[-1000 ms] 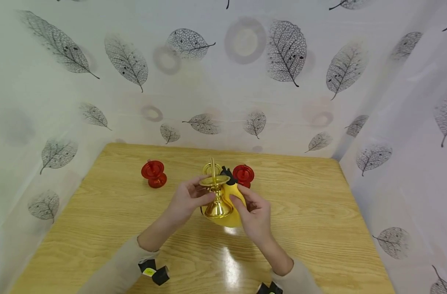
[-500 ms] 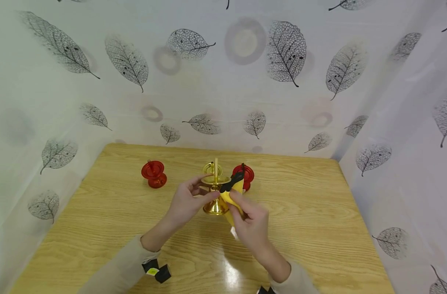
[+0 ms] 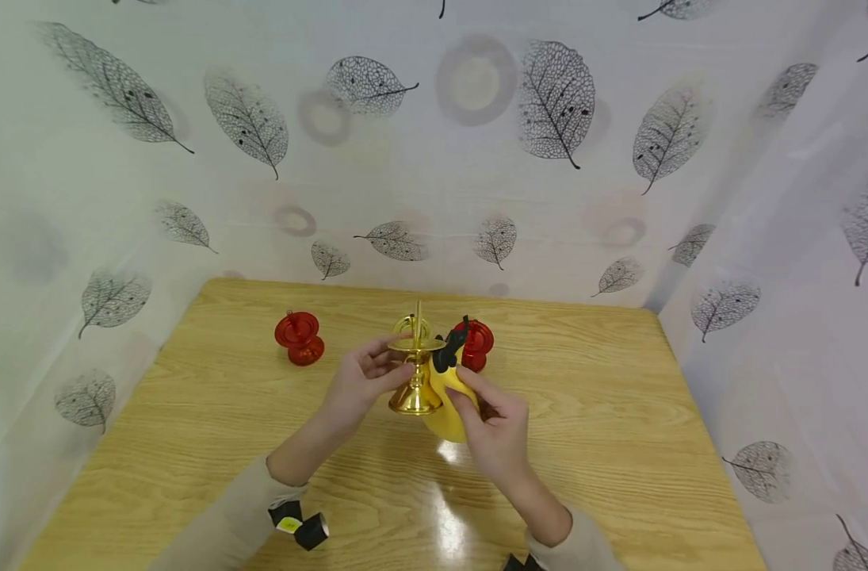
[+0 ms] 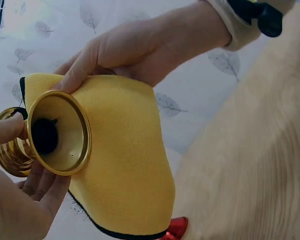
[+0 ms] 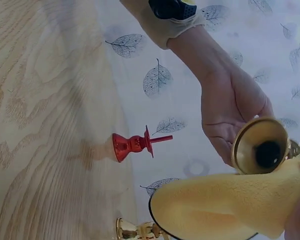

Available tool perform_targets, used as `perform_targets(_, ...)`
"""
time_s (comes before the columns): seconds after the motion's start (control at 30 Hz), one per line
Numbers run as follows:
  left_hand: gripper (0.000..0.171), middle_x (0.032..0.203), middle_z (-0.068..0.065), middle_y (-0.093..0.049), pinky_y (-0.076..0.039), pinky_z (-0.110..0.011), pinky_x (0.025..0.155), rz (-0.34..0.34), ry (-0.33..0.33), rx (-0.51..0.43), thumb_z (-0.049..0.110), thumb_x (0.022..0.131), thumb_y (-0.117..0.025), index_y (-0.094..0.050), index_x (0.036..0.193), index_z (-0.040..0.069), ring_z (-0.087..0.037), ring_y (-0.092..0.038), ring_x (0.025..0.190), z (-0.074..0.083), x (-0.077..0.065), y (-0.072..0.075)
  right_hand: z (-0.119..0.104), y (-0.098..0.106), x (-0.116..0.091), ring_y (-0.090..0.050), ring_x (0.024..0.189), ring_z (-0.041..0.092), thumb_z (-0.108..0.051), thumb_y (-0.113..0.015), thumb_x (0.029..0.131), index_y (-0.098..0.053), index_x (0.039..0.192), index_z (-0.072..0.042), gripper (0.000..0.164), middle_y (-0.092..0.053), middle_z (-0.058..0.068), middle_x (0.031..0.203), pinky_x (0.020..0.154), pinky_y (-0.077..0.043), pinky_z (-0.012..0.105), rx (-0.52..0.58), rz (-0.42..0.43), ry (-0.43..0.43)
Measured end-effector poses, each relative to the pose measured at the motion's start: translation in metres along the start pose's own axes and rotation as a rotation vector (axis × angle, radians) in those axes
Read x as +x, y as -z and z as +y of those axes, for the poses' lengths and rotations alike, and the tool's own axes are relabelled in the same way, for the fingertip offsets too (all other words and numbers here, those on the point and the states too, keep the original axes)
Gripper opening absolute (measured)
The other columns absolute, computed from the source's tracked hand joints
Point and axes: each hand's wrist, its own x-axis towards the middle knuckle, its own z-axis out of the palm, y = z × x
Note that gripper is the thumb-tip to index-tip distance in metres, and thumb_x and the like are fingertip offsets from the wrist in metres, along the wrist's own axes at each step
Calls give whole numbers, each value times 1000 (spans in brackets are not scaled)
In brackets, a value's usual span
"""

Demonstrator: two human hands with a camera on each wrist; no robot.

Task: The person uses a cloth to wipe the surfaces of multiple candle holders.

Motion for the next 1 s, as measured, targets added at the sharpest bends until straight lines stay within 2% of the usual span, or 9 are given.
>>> perform_targets(0.17, 56, 122, -17, -65, -57, -30, 86, -72, 15, -29, 15, 83, -76, -55, 135, 10, -18, -66, 100, -2, 0, 1, 5, 3, -1, -68, 68, 1, 24, -57, 81, -63, 115, 16, 35, -75, -2, 102, 54, -52, 12, 39, 9, -91)
perform_targets(0.27, 57, 120, -15, -67, -58, -32, 84, -52, 15, 10, 17, 82, -78, -56, 134, 13, -19, -68, 98, -3, 0, -1, 5, 2, -3, -71, 75, 4, 22, -58, 83, -62, 116, 15, 34, -75, -2, 106, 57, -54, 14, 17, 10, -141)
perform_targets(0.4, 60, 114, -12, -70, -60, -35, 78, 7, -4, 78, 19, 79, -81, -56, 133, 15, -20, -70, 92, -4, 0, -5, 4, -3, -6, -62, 56, 2, 22, -59, 82, -63, 115, 14, 34, -76, 7, 99, 46, -48, 12, -54, 18, -141)
perform_targets(0.53, 64, 110, -11, -72, -61, -33, 72, 55, -44, 146, 21, 77, -83, -56, 134, 14, -21, -70, 87, -4, -2, -9, 3, -6, -10, -44, 40, 3, 25, -61, 78, -66, 112, 12, 37, -75, 14, 94, 36, -36, 13, -143, 13, -67)
perform_targets(0.63, 66, 112, -8, -72, -61, -31, 70, 72, -72, 188, 24, 76, -83, -55, 135, 14, -19, -69, 87, -5, -3, -9, 2, -3, -11, -41, 39, 2, 26, -62, 76, -67, 112, 12, 39, -74, 7, 104, 36, -35, 12, -135, -19, -31)
perform_targets(0.67, 66, 113, -7, -72, -60, -30, 70, 70, -77, 194, 25, 76, -83, -55, 135, 15, -19, -69, 87, -5, -3, -8, 0, 0, -11, -45, 40, 3, 26, -61, 76, -66, 112, 12, 39, -73, 4, 109, 37, -37, 13, -122, -33, -28)
perform_targets(0.8, 66, 117, -3, -71, -60, -30, 74, 46, -96, 187, 24, 76, -83, -54, 134, 20, -18, -68, 91, -4, -5, -3, -6, 16, -4, -43, 41, 2, 26, -61, 77, -66, 112, 13, 37, -74, -5, 105, 37, -35, 13, -82, -75, -58)
perform_targets(0.9, 66, 122, -4, -68, -60, -31, 82, 34, -128, 178, 19, 75, -84, -53, 134, 21, -20, -69, 97, -3, -7, 4, -14, 29, 3, -45, 44, 2, 24, -63, 77, -67, 110, 12, 35, -75, -9, 99, 37, -34, 14, -141, -86, -97)
perform_targets(1.0, 66, 126, -3, -66, -57, -31, 89, 50, -151, 184, 14, 75, -83, -52, 133, 22, -21, -67, 107, -2, -7, 12, -21, 41, 10, -53, 49, 2, 22, -65, 77, -68, 109, 11, 35, -74, -13, 98, 40, -39, 16, -222, -106, -153)
